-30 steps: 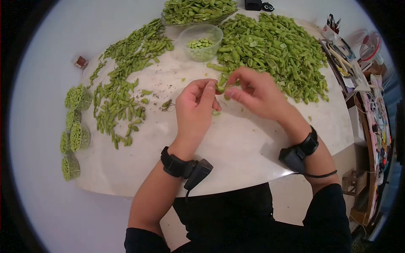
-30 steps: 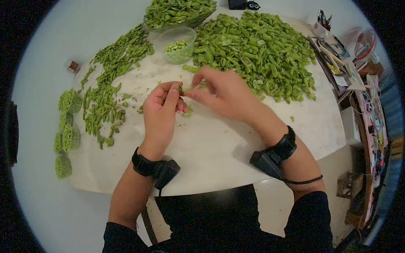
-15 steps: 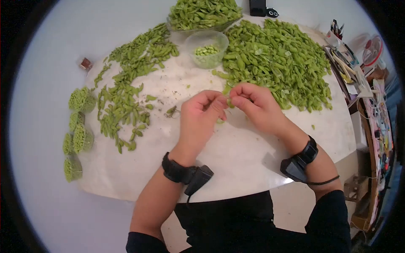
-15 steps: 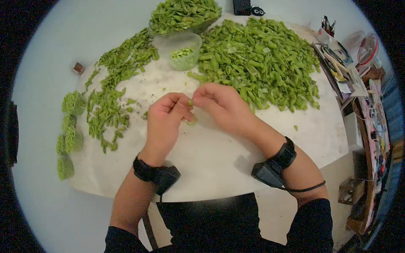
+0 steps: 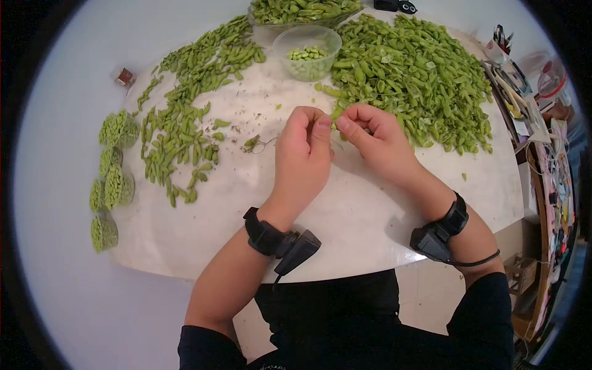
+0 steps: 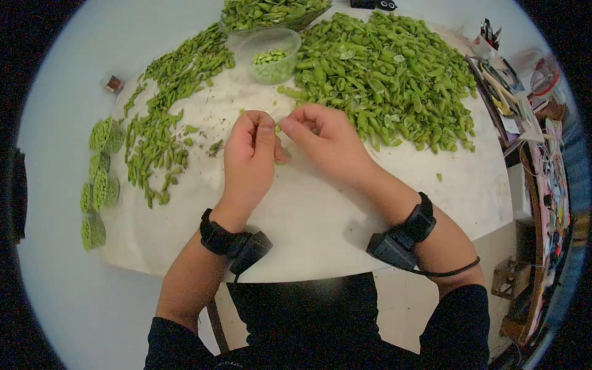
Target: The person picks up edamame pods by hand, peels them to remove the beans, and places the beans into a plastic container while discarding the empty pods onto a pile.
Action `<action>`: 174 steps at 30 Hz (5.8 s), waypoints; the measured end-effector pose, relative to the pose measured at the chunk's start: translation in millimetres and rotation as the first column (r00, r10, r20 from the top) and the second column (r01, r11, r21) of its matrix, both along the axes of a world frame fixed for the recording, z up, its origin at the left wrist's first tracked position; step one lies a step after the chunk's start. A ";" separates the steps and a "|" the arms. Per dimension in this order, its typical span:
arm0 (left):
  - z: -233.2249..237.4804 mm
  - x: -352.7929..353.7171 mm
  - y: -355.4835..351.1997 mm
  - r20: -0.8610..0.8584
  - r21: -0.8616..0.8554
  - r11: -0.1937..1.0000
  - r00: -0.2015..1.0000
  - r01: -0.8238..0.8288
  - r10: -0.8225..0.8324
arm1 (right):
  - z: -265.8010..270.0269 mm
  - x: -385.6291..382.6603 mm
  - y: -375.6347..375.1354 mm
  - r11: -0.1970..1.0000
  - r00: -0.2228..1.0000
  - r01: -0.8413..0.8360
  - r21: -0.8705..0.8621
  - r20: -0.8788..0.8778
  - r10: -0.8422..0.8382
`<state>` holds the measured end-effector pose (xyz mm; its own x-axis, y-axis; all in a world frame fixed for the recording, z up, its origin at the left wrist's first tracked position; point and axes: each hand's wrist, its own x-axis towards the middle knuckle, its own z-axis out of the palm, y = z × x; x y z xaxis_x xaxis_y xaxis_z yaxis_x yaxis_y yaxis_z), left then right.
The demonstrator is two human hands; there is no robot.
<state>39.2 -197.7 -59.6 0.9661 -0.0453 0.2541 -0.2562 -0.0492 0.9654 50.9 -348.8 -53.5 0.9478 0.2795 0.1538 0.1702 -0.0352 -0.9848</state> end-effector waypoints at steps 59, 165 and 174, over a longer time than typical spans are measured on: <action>6.2 -0.3 8.7 -0.205 -0.259 0.958 0.962 0.124 -0.181 | 34.7 38.5 -62.4 0.708 0.971 0.234 0.666 -0.194 -0.138; 64.8 -110.2 233.8 -0.005 0.598 0.744 0.928 -0.297 0.374 | 32.2 12.9 -33.2 0.740 0.635 0.559 -0.374 0.767 -0.093; 24.0 9.2 255.3 0.124 0.965 0.165 0.910 -0.203 0.397 | 20.7 14.4 -34.1 0.710 0.502 0.628 -0.318 0.863 -0.057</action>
<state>48.4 57.7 -35.6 0.9801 0.1463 0.1343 0.1269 -0.9815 0.1437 65.3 -382.9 -32.8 0.5596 0.2522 0.7895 0.6490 -0.7257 -0.2282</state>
